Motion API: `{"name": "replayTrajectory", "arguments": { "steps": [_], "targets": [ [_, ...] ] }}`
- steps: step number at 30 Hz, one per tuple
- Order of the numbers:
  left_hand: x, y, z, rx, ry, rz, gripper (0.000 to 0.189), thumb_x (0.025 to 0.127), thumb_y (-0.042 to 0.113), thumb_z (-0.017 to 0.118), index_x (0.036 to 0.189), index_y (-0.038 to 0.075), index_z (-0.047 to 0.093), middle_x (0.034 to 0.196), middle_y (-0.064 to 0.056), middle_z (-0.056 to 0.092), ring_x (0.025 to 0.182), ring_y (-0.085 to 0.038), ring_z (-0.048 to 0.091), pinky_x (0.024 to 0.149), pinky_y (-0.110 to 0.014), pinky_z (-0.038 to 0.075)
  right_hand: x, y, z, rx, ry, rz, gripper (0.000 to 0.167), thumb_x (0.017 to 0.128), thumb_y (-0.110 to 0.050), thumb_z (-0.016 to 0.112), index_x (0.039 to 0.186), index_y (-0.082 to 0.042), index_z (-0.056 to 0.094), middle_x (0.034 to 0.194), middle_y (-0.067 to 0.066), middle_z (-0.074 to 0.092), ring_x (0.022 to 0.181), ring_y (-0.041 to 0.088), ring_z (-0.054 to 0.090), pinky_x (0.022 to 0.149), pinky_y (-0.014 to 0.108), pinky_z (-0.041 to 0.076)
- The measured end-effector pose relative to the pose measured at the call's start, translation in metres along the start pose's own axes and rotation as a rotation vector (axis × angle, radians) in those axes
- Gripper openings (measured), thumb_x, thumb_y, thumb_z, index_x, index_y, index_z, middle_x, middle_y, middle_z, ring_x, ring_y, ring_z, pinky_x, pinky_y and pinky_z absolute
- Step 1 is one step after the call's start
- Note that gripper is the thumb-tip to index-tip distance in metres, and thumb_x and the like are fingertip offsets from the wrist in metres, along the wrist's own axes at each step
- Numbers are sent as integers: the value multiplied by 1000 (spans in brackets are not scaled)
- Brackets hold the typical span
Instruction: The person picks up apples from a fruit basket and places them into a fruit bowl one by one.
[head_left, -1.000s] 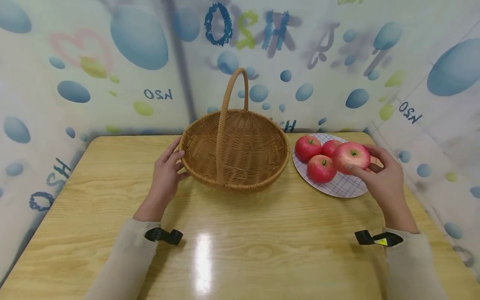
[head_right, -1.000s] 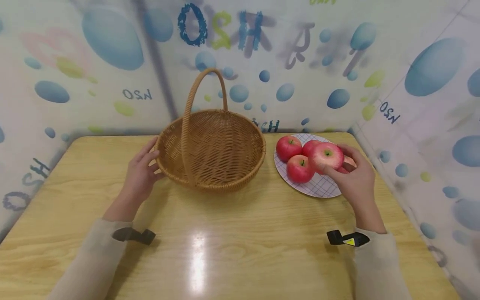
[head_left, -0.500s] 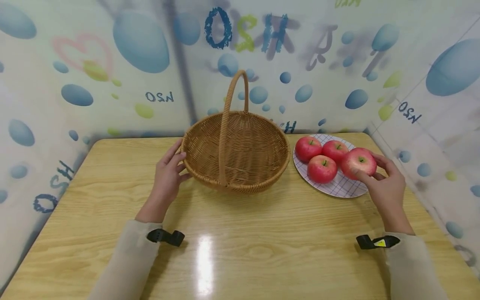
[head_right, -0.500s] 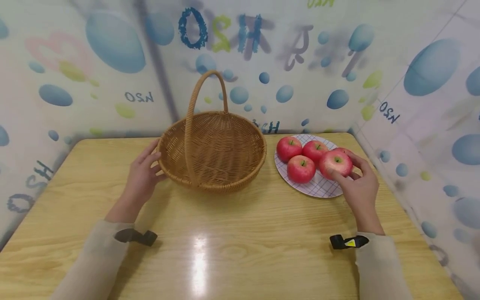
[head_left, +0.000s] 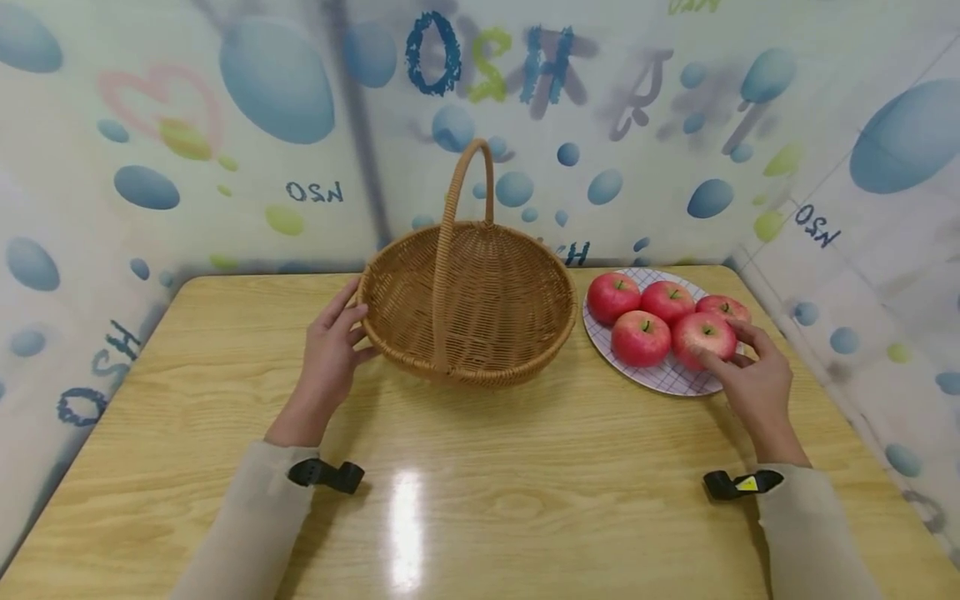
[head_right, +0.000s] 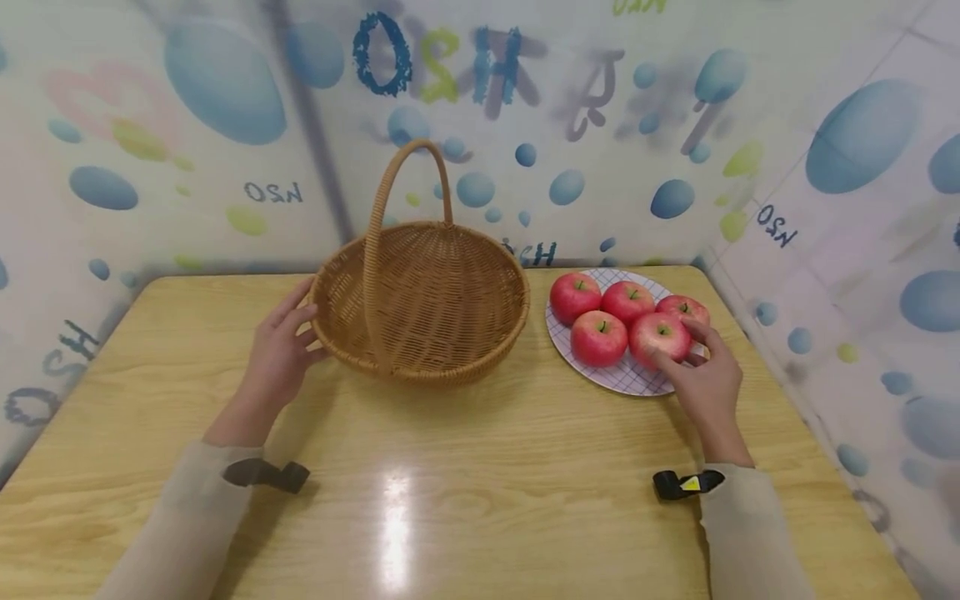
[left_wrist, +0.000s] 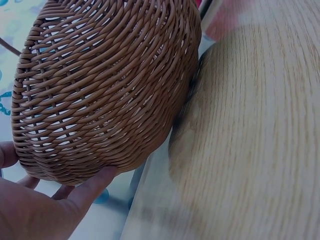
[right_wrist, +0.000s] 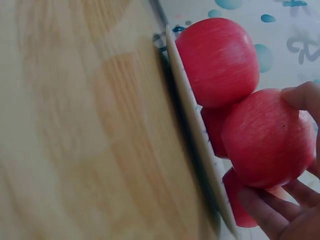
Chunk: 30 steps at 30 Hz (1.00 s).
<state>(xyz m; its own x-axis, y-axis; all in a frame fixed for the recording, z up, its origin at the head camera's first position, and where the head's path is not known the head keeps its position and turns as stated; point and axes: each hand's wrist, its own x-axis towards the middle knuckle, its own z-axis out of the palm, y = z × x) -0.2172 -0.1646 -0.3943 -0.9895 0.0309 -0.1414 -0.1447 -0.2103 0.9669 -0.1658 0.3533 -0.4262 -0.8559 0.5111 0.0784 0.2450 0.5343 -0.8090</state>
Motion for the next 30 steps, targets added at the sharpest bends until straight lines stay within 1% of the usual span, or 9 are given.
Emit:
{"name": "replayTrajectory", "arguments": {
  "steps": [2,6,9,14,16,20,23,27,30],
  "targets": [
    [0,1,0,2,-2,3,54,107,26,48,159,34,34,166,-9,31,129,-17,59,79,-23,60,0,0,1,-2,-1,-8,65,89,-37,77,147,-20,53,138,3,51,106,4,53,86,3,47],
    [-1,3,0,17,-1,-1,54,107,26,47,159,35,32,167,-8,29,141,-28,50,80,-23,60,0,4,2,-8,-1,-35,64,88,-35,78,145,-17,55,133,1,53,108,3,50,87,2,46],
    [-2,3,0,21,3,-2,54,108,25,45,159,35,32,167,-7,29,146,-35,43,80,-23,60,0,7,2,-16,-9,-53,64,88,-35,78,145,-18,55,132,1,53,103,0,51,84,1,45],
    [-2,3,0,16,1,4,55,108,25,44,160,32,29,167,-7,28,146,-36,42,80,-23,60,-2,10,0,-29,-38,-60,66,89,-36,77,147,-19,53,139,7,50,90,-7,51,73,0,45],
    [-2,2,0,15,1,2,55,108,24,44,161,31,29,168,-7,28,146,-36,42,80,-23,60,-2,11,0,-30,-49,-46,68,89,-37,76,150,-19,50,142,9,48,88,-8,51,71,0,45],
    [-2,0,1,17,3,1,54,108,23,44,160,32,30,167,-7,29,145,-36,43,81,-24,60,-3,14,2,9,-59,19,73,89,-42,76,152,-23,46,147,6,43,96,-2,53,72,2,46],
    [-2,0,1,25,2,9,54,108,23,44,160,34,31,167,-7,29,145,-36,44,83,-25,60,-3,17,4,29,-56,36,75,89,-43,76,153,-22,44,147,5,42,100,0,54,73,2,46],
    [-1,-1,0,30,3,19,54,108,23,44,160,33,31,167,-8,29,145,-36,44,82,-25,60,-4,20,7,41,-35,-27,74,90,-37,76,152,-14,44,144,8,43,91,-10,54,74,0,46],
    [0,-1,-1,27,5,20,54,109,23,44,160,33,31,167,-8,30,145,-37,44,81,-24,60,-4,21,10,43,-8,-70,71,90,-33,76,150,-12,46,140,7,46,88,-14,52,75,-1,44]
  ]
}}
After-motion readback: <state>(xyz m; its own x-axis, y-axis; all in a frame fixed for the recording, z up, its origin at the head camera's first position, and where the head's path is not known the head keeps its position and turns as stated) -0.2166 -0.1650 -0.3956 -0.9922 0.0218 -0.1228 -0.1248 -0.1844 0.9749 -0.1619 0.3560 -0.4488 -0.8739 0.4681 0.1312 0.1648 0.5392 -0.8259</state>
